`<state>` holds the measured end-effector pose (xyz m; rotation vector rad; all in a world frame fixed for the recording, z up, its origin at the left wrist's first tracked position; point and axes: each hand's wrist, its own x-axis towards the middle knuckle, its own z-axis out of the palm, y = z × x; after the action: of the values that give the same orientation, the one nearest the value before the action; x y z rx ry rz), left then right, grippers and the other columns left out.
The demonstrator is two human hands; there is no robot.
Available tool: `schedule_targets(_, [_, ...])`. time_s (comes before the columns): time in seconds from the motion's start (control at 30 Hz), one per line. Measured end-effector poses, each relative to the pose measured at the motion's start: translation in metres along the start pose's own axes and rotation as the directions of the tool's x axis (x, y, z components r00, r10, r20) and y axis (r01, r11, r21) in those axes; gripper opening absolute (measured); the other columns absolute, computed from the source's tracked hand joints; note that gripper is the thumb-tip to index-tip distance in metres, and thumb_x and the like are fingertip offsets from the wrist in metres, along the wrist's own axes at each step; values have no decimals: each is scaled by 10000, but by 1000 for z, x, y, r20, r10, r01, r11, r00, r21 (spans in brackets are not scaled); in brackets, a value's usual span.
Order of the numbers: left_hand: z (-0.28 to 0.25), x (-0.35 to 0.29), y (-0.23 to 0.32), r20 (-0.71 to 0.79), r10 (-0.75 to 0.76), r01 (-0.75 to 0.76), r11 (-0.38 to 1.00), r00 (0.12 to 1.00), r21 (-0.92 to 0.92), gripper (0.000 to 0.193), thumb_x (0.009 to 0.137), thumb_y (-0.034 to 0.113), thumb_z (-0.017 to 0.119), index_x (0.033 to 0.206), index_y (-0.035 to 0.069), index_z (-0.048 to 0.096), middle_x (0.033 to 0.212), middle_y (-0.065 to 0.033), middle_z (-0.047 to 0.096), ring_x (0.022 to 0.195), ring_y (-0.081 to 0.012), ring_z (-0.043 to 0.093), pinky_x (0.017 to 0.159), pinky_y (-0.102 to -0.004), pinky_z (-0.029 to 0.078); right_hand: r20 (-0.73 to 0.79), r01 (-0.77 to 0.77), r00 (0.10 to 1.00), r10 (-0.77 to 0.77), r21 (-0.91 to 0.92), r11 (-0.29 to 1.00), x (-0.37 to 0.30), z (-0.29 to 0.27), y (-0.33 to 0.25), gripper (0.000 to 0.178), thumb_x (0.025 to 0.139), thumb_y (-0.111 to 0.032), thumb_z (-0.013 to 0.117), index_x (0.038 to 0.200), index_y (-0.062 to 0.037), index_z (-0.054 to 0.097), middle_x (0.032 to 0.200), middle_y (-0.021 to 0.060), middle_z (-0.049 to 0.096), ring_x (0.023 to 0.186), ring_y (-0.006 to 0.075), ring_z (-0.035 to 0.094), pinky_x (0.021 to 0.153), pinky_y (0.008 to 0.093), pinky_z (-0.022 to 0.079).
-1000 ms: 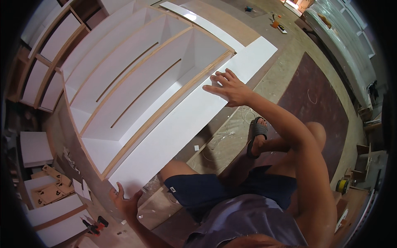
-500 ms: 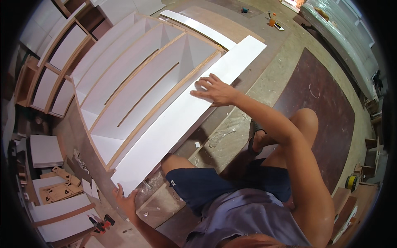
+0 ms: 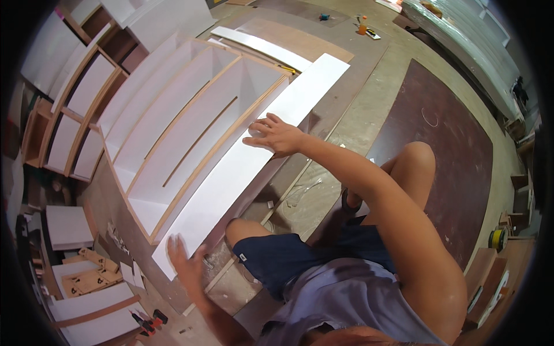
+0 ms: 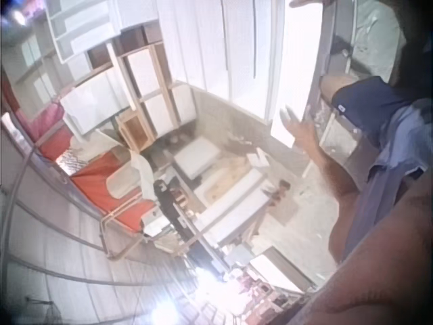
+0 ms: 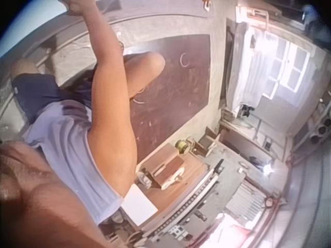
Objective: The person measures and marks a white wooden panel using a tape measure and pencil, then cuts it with a utility knife. They subsequently fit the cut panel into a partially assembled white shelving unit.
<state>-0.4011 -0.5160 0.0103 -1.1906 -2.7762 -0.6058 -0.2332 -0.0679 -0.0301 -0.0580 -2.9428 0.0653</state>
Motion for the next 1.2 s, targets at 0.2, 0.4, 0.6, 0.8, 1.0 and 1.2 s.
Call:
schedule_targets(0.2, [84,63,112,151,362,-357,932,920,-61,933,766,424,836,1523,74,418,1587,-231,342,1465,-417,328,1187,-619,214,-55,7,998,-5,23,1000,-1,5,1,876,742,-251,801,1520,-264,399,1433,143,434,1384,373,412,1139,565,300])
schedule_targets(0.4, [104,76,154,228,245,-287,943,942,169,990,793,455,807,1582,116,314,1625,-211,262,1515,-415,221,1165,-698,175,-38,-8,999,9,32,999,-3,4,3,842,774,-258,785,1522,-263,400,1453,148,429,1411,375,392,1155,577,287])
schedule_targets(0.6, [116,88,186,244,145,-205,949,959,241,999,772,448,831,1537,22,351,1576,-289,310,1451,-495,302,1110,-692,288,-33,8,999,-8,-10,1000,-1,16,10,907,774,-442,818,1537,-243,370,1489,162,406,1425,382,369,1147,639,279])
schedule_targets(0.8, [110,126,235,453,16,-196,915,891,353,1064,743,558,821,1545,34,359,1546,-332,346,1421,-474,379,1048,-611,418,-33,76,997,-73,76,994,-6,0,22,1074,672,-541,863,1532,-114,381,1455,214,444,1406,407,392,1119,663,310])
schedule_targets(1.0, [100,139,248,550,-183,-38,930,815,366,1118,718,647,790,1557,43,366,1587,-367,250,1455,-492,332,1181,-489,326,77,16,996,-43,322,947,-48,-51,88,690,721,-580,822,1172,-84,657,1209,110,583,1127,292,568,936,548,416])
schedule_targets(1.2, [-2,132,416,-389,40,-143,960,920,-241,443,861,7,724,1291,6,623,1296,-105,653,1101,-244,636,965,-367,511,74,190,978,-198,94,977,-72,-47,124,685,724,-570,821,1213,-121,650,1199,62,569,1138,258,546,967,537,400])
